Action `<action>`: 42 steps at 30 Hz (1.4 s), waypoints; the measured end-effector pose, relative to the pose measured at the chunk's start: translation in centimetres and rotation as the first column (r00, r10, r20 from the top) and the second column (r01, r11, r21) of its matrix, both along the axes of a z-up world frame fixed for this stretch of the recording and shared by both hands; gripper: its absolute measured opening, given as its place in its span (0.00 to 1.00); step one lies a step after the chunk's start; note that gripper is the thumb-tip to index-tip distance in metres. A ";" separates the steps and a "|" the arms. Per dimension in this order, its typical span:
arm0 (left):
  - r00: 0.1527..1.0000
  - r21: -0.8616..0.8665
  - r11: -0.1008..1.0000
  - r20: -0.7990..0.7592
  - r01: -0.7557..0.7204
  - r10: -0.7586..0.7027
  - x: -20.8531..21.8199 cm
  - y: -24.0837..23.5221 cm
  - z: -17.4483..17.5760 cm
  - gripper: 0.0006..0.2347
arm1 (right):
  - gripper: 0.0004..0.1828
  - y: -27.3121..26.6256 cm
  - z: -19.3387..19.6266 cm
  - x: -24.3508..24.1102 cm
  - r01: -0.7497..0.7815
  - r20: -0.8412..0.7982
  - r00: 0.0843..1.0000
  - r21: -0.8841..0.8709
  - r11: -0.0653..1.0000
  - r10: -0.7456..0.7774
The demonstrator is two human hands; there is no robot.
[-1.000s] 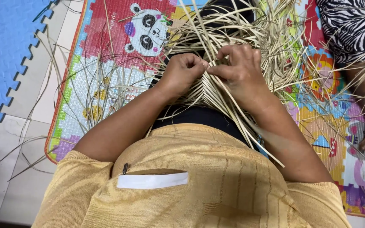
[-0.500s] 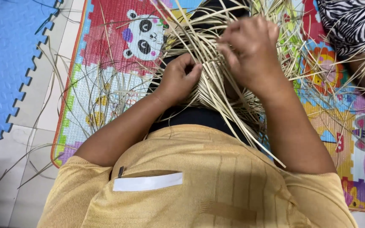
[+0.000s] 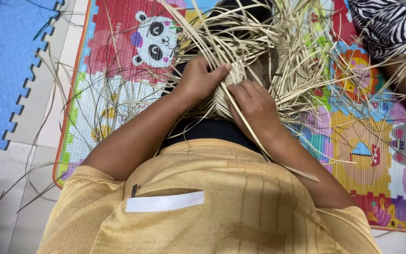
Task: A person is weaving dried natural fibers into a mat or basket while sitting on a foam mat on the floor.
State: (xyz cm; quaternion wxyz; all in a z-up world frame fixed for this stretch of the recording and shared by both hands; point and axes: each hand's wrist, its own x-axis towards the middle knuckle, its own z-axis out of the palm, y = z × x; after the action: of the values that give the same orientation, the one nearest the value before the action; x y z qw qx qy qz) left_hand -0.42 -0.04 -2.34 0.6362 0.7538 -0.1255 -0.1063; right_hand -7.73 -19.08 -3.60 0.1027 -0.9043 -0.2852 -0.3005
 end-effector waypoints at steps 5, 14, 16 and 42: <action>0.999 0.020 0.999 -0.020 -0.041 0.041 -0.3 0.0 -0.1 0.11 | 0.09 -1.3 2.7 -3.9 0.008 -0.321 0.945 0.208 0.978 0.061; 0.989 0.003 0.993 -0.086 -0.118 0.118 0.3 -0.2 -2.8 0.11 | 0.09 -17.9 -4.0 -16.6 0.803 -0.799 0.448 0.163 0.573 -0.401; 0.991 -0.013 0.993 -0.071 -0.116 0.115 0.7 -0.1 -3.3 0.11 | 0.09 -24.1 -8.5 -19.8 0.868 -0.815 0.298 0.015 0.497 -0.496; 0.793 0.196 0.932 0.594 -0.306 0.135 -3.5 1.7 -0.4 0.10 | 0.25 -0.5 3.3 -4.0 0.183 -0.572 0.801 -0.051 0.982 -0.179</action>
State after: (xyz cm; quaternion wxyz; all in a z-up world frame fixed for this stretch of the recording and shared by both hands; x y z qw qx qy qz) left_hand -3.92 1.65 -2.74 0.4629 0.8429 -0.2041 0.1834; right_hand -11.73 -19.56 -0.35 0.1578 -0.9754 -0.1524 -0.0239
